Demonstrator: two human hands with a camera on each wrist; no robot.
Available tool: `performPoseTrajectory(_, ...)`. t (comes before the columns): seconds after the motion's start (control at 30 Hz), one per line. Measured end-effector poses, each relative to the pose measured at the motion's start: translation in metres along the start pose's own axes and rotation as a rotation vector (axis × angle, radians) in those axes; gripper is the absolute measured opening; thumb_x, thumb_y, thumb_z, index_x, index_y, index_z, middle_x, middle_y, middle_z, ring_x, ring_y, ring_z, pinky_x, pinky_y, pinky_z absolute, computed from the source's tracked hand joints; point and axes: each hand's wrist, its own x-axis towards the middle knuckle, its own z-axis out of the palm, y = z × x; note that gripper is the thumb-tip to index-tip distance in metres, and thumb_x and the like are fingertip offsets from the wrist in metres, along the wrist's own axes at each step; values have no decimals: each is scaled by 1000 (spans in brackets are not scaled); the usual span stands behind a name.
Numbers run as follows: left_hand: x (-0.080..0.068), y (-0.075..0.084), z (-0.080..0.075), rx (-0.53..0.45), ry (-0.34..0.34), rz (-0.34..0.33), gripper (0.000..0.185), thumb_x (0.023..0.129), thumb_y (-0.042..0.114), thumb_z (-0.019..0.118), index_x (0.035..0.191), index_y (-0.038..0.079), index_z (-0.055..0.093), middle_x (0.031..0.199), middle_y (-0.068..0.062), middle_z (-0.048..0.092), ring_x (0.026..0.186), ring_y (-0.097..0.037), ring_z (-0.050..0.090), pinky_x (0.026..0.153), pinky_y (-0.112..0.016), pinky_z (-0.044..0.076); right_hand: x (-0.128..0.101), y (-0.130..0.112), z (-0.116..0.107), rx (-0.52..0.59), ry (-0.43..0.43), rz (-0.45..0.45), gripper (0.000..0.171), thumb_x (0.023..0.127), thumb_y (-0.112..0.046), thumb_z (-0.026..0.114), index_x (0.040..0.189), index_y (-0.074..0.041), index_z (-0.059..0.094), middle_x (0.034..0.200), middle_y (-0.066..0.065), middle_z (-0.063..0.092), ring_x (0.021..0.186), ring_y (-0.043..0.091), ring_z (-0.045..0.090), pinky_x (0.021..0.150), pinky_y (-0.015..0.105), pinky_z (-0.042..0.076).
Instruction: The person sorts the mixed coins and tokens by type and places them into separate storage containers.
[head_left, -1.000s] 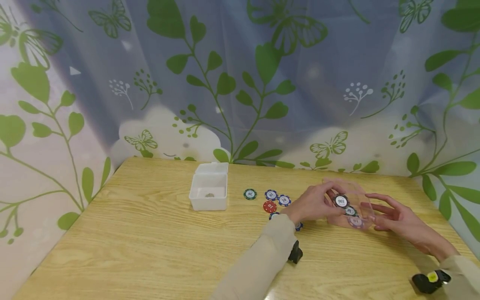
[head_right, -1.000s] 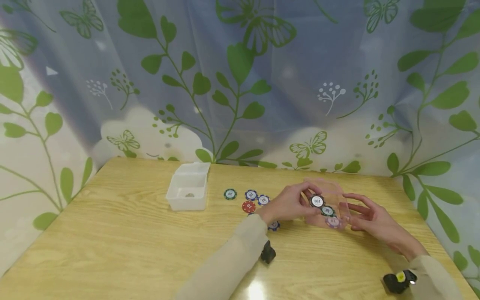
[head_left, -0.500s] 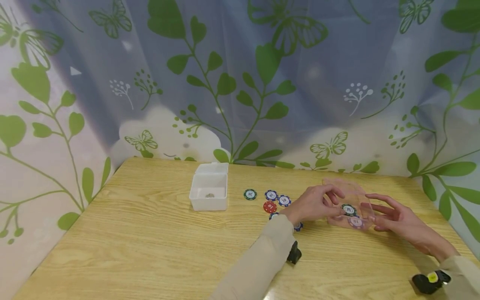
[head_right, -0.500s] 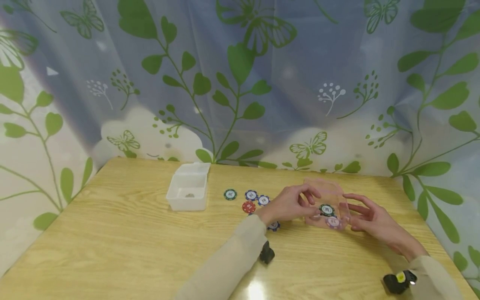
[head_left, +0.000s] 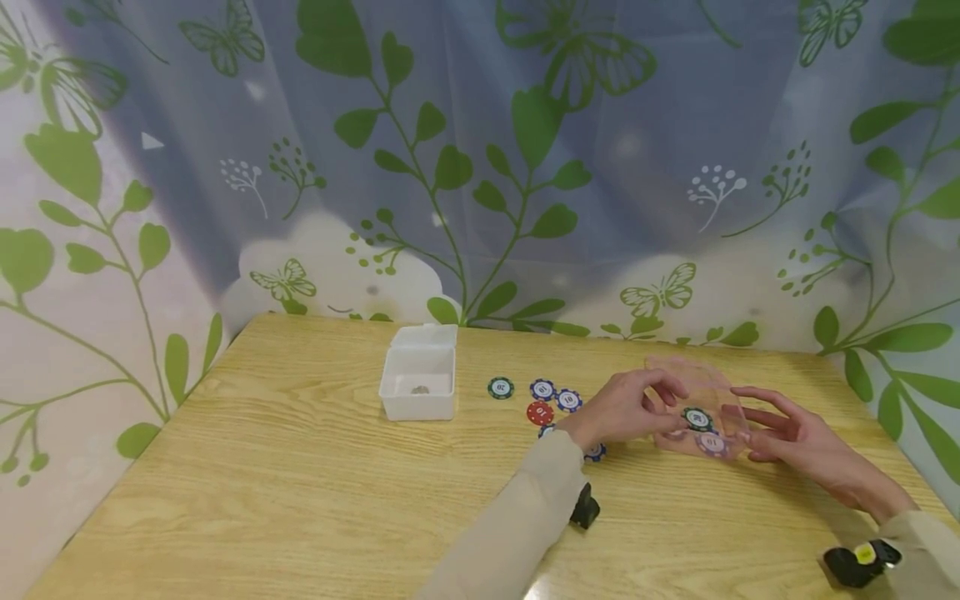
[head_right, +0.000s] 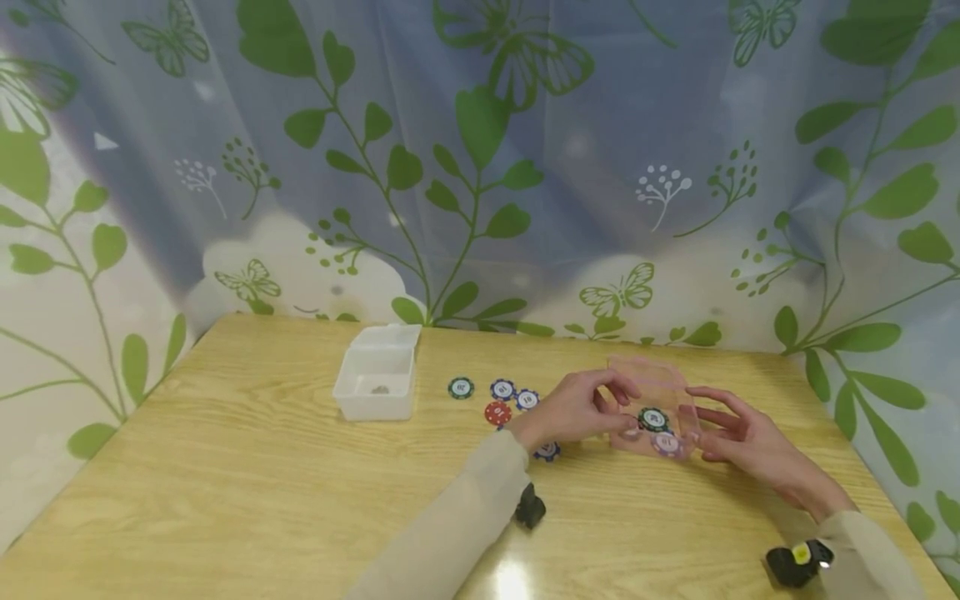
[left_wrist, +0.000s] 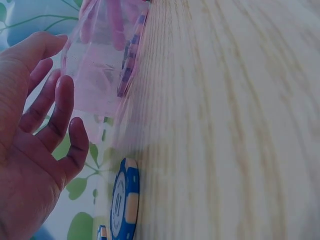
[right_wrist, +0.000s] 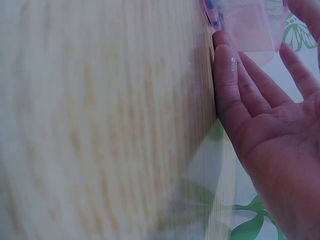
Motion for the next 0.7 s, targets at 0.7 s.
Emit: performPoseTrajectory(0.7,-17,-8,-15,9,-38,-29,29,97,30,70,123,18,67,98,12,63,82,2,62,75,-14,52,-1,0,0,-9,16,9,57,107,1,47,158,-20,33,138,-30,57,113,-3,66,80,29,60)
